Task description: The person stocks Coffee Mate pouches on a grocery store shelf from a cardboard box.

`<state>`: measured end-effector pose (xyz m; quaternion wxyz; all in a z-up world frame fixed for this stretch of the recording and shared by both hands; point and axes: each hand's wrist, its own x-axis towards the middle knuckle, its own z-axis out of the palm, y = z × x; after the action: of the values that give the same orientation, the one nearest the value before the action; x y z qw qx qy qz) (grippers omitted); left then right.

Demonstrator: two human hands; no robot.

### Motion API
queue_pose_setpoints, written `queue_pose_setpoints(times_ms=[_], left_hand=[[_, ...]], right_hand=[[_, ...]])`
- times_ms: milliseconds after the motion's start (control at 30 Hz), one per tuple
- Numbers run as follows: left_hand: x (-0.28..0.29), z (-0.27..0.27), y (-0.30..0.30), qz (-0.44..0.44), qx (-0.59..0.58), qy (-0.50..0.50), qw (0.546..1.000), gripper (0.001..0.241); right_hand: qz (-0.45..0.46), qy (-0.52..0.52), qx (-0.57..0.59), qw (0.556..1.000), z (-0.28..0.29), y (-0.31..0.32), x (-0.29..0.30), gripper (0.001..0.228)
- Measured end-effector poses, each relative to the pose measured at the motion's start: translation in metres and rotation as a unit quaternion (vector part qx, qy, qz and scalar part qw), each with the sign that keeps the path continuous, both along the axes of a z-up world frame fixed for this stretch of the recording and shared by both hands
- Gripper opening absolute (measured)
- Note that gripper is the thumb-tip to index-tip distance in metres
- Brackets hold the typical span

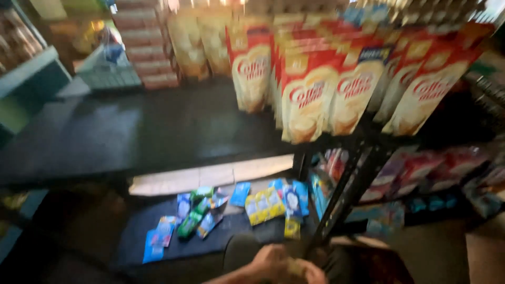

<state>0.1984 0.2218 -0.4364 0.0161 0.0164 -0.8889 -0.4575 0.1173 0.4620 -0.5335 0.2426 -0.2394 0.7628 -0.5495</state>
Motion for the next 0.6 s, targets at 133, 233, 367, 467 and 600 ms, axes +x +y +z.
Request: queue_pose_setpoints(times_ms=[133,233,367,467,600], left_hand=[[0.010,0.075,0.012,0.009,0.012,-0.098,0.995,0.043],[0.012,0.047,0.022,-0.016,0.189,-0.188,0.964,0.056],[0.016,0.055,0.031,-0.046,0.352,-0.231,0.906,0.063],[0.022,0.049,0.035,-0.021,0.418,-0.277,0.865,0.069],[0.026,0.024,0.030,0.028,0.455,-0.285,0.843,0.063]], right_hand=[[-0.002,-0.027,0.029,0.999,0.010,-0.001,-0.034,0.051],[-0.024,-0.104,0.062,0.992,0.042,0.006,-0.022,0.049],[-0.016,-0.152,0.048,0.987,0.031,0.012,-0.020,0.048],[-0.006,-0.118,-0.012,0.993,0.027,0.010,-0.006,0.048],[-0.004,-0.056,-0.047,0.997,0.043,0.005,0.011,0.046]])
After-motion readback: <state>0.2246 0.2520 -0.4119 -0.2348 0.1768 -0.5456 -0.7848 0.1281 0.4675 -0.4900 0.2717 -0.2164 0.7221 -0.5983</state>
